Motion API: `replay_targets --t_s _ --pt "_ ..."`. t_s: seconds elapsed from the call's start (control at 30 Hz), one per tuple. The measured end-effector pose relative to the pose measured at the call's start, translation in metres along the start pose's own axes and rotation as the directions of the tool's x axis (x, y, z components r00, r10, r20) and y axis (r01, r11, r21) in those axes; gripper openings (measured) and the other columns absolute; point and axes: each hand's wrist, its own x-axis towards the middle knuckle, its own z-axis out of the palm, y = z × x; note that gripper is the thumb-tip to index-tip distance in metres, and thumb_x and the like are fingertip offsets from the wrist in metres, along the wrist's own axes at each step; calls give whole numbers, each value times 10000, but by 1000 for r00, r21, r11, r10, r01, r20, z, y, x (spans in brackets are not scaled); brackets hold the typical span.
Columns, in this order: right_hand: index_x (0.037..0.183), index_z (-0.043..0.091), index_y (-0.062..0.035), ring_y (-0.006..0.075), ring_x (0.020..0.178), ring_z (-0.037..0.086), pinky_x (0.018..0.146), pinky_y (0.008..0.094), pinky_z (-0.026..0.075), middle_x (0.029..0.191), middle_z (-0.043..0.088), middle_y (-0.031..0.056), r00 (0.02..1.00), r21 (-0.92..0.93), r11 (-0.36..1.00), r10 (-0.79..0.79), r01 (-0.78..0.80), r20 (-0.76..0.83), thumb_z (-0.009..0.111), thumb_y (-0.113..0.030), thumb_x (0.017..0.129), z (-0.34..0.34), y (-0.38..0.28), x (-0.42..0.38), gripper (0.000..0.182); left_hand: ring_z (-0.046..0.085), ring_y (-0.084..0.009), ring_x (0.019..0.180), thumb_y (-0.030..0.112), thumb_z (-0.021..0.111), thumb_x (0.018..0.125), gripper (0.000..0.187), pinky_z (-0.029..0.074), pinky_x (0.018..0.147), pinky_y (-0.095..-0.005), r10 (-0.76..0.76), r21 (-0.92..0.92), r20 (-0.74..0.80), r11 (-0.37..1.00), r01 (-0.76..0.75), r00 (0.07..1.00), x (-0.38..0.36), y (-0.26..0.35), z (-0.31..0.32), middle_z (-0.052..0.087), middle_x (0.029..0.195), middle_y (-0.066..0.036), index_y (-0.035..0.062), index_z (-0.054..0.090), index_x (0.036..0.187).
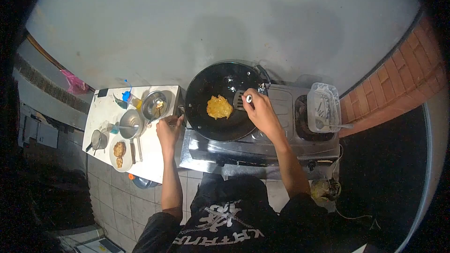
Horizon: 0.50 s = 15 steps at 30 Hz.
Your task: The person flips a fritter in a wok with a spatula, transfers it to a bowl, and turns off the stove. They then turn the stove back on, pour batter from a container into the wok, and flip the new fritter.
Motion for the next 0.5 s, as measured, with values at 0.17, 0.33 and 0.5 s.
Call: replay_targets --t_s 0.17,0.33,0.5 --pt "869 500 40 369 581 549 535 378 411 696 563 190 999 -19 999 -33 33 27 567 -41 902 -3 1 4 110 698 -293 705 267 773 763 274 529 668 -350 -16 35 2 999 16 1000 -2 6 -4 705 742 -140 9 728 842" --pt "833 530 33 219 524 567 518 349 403 630 549 145 995 16 996 87 -88 45 573 -76 920 3 14 3 146 698 -289 695 263 768 767 267 528 665 -349 -14 27 4 1000 14 1000 -2 3 -2 703 733 -137 10 728 843" --pt "823 561 24 114 520 570 484 286 415 631 585 73 982 190 966 186 -176 -35 568 -99 940 21 27 -5 170 698 -284 691 261 763 770 267 528 663 -346 -6 57 19 998 5 1000 -2 10 -6 703 727 -135 7 727 844"
